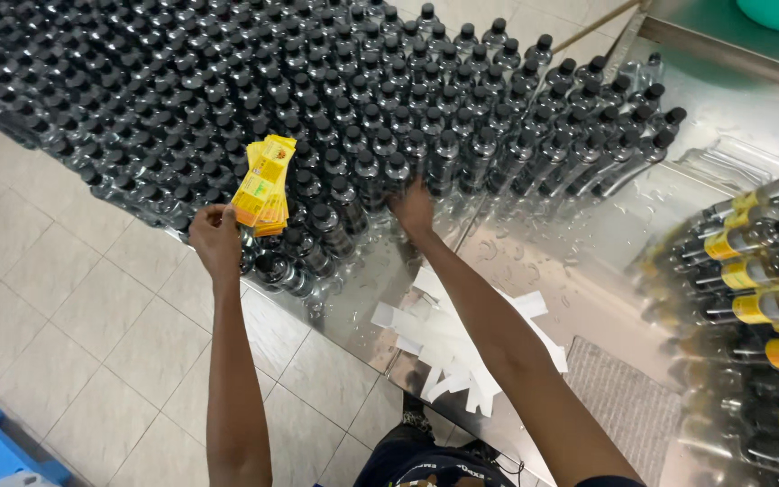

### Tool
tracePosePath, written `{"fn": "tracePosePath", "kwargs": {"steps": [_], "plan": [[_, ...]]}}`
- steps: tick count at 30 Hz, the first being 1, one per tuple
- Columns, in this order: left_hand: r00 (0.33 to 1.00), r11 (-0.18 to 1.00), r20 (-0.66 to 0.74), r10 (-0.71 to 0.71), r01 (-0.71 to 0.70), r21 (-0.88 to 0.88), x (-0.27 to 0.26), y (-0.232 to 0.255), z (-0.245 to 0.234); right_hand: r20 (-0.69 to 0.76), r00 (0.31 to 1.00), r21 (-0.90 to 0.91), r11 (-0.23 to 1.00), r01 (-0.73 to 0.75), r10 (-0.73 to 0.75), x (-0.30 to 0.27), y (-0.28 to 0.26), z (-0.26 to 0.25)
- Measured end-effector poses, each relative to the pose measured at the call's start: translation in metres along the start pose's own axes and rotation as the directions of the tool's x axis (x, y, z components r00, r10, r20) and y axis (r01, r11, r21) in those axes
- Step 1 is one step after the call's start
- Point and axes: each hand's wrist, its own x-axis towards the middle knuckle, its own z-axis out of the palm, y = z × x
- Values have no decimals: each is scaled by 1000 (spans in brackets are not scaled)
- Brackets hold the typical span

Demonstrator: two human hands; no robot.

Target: The person labels bottles by hand, peeling individual labels from a stack and applying them to the center of each bottle before placing the labeled bottles on a metal surface.

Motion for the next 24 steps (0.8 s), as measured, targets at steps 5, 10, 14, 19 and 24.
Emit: {"fn": "tracePosePath", "kwargs": {"steps": [5, 10, 14, 19, 24], "plan": [[996, 998, -70, 56, -54, 30, -2, -5, 0, -22, 999, 54, 997, 50, -49, -24, 8, -7], [966, 972, -126, 224, -212, 100, 0, -11, 8, -27, 1000, 266, 964, 11, -4, -63, 52, -40], [926, 952, -236, 294, -261, 161, 11, -24, 8, -160, 986, 464, 885, 31, 50, -131, 113, -91], [946, 965, -322, 21, -104, -242, 11, -34, -19, -302, 920, 353, 926, -133, 248, -240, 230, -165], [975, 764, -115, -190, 73, -641, -72, 15, -38, -267, 772, 267, 814, -516, 577, -354, 328, -219]]}}
